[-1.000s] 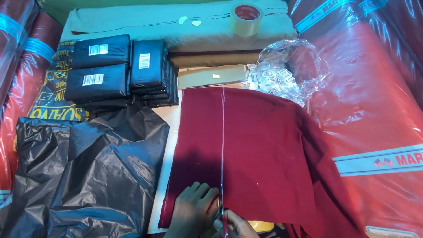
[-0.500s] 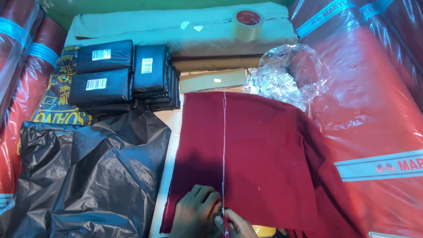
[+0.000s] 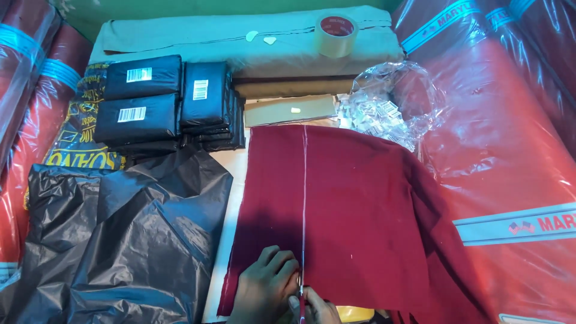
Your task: A person uses a ruler to mark a straight line on red fabric and then cuts it with scissors.
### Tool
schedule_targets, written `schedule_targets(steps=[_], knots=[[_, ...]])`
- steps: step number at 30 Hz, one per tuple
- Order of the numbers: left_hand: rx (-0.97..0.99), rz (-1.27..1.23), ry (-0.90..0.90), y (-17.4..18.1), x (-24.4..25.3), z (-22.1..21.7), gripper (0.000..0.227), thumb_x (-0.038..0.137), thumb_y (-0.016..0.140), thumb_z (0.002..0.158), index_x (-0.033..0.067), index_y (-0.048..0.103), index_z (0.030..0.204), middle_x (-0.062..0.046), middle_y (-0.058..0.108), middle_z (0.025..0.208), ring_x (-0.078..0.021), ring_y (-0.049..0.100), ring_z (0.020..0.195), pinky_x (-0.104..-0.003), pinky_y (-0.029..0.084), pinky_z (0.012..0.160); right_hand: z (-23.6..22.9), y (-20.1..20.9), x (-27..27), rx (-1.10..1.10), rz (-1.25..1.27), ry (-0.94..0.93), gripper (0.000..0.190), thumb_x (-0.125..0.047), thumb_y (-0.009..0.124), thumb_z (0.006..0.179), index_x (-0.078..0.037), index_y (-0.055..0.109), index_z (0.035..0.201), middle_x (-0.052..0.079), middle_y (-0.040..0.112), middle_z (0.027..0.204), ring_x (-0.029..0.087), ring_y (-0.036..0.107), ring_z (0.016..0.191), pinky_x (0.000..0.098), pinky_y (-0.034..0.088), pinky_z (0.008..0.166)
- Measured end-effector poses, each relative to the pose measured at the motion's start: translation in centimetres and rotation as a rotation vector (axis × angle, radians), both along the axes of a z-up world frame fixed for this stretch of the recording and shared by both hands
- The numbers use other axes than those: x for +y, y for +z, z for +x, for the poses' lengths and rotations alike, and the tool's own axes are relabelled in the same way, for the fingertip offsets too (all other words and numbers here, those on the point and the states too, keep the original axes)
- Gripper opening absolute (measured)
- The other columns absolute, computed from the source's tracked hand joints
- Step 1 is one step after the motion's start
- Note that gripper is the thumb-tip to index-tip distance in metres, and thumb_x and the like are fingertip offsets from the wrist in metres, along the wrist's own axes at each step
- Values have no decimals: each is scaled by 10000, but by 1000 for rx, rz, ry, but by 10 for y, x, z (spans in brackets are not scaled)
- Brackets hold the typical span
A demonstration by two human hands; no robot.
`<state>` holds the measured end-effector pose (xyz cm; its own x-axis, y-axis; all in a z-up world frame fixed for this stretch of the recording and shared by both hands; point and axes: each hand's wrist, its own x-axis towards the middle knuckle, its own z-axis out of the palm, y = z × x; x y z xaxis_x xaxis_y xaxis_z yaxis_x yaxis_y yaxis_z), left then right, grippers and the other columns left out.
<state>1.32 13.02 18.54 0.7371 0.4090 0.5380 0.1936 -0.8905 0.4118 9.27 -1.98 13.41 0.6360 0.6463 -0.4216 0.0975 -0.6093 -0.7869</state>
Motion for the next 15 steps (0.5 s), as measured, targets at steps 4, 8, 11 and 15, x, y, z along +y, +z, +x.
schedule_targets(steps=[4,8,11,15], knots=[[-49,-37,30,3,-1,-1,76,178,684,926,115,725,926,-7,713,1008,-249,674,971,-337,589,658,-15,-24,1,-355,238,-99,167,-426,737,777,-288,812,720,-94,322,423,94,300,418,246,424,526],[-50,-2,30,-13,-1,2,73,191,681,919,125,707,935,4,704,1020,-247,662,977,-336,585,664,-7,-28,0,-356,230,-9,200,-468,725,817,-283,744,745,-84,330,440,119,300,449,275,425,496],[-9,50,78,-13,-2,5,102,231,687,937,135,721,953,4,691,993,-228,666,958,-321,574,567,-4,-13,3,-114,238,-35,248,-444,750,802,-204,763,739,-60,551,392,49,472,404,210,448,492],[-47,8,88,-5,-6,3,101,233,670,955,159,720,909,36,701,980,-230,669,959,-319,569,623,4,-34,-3,-185,84,50,276,-462,798,831,-262,652,709,-80,377,407,82,318,445,254,383,476]])
